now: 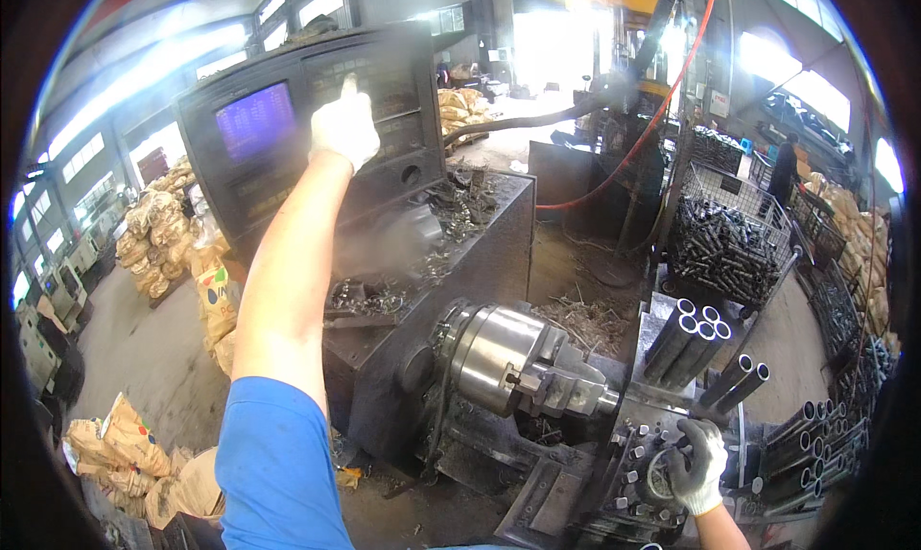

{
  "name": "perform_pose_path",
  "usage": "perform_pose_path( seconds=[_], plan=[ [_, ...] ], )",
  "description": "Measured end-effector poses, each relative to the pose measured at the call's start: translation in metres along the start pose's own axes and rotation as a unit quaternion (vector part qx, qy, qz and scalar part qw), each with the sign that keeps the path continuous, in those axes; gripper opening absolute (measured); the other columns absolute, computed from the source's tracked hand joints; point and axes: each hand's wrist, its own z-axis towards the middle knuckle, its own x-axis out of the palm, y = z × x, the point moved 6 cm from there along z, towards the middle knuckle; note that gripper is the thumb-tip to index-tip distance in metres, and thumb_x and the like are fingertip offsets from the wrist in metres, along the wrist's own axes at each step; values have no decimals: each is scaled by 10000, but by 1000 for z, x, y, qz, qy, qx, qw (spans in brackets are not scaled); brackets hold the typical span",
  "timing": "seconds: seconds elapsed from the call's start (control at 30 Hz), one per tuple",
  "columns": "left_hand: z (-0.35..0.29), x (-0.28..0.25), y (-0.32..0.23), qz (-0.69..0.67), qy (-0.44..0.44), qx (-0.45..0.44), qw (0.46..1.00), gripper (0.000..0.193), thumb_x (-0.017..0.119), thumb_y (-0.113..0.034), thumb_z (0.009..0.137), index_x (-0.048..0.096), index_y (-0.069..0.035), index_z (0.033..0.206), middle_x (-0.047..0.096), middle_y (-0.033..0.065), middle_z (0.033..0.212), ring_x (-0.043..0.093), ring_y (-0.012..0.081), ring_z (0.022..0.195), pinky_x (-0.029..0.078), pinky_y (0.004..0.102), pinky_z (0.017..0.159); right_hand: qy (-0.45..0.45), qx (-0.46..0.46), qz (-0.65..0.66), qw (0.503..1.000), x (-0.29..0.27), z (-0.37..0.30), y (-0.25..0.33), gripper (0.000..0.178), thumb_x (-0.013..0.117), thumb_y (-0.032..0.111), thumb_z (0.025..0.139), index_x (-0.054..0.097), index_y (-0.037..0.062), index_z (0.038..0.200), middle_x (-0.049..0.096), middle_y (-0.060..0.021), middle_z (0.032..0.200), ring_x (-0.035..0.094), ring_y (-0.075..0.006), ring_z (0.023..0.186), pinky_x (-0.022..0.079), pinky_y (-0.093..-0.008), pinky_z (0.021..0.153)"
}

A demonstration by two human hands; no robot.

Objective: The person repeatedly picks up metal tubes from a wire basket, inserts them into a CNC lathe chuck, operates the machine controls, and removes the processed parts. The cycle repeats with multiple tubes throughout the clip.

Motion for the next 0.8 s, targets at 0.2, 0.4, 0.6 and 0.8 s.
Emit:
perform_pose_path(
  seconds=[0.2, 0.4, 0.6, 0.8],
  plan=[
    [19, 16, -4, 59, -14, -10, 998, 282, 659, -135, 898, 705, 3, 1140, 479, 324, 1621, 781, 423, 994, 626, 506, 889, 10, 2, -5, 1000, 0, 3, 2, 463, 746, 59, 734, 700, 3, 1191, 726, -214, 1121, 673, -449, 1082, 514, -523, 1049],
    [11, 38, -63, -23, -28, 71, 997, 262, 649, -129, 899, 699, 6, 1118, 488, 325, 1610, 776, 403, 971, 612, 507, 877, 15, 26, 3, 1000, 2, 0, -4, 448, 754, 69, 727, 713, 8, 1169, 731, -212, 1119, 674, -447, 1089, 513, -523, 1048],
    [37, 73, -51, -15, 14, 8, 1000, 369, 668, -124, 902, 735, 59, 1214, 469, 312, 1637, 795, 387, 978, 634, 465, 875, 7, 22, 5, 1000, 2, 2, -1, 433, 755, 60, 726, 722, 26, 1157, 739, -193, 1109, 681, -437, 1088, 520, -519, 1029],
    [30, 64, -67, -8, -3, -10, 1000, 356, 677, -137, 901, 710, 41, 1208, 449, 306, 1656, 794, 390, 979, 629, 478, 879, 8, 29, 2, 1000, 1, 2, 0, 432, 755, 45, 724, 722, 29, 1155, 743, -184, 1110, 684, -434, 1088, 524, -513, 1024]
  ],
)
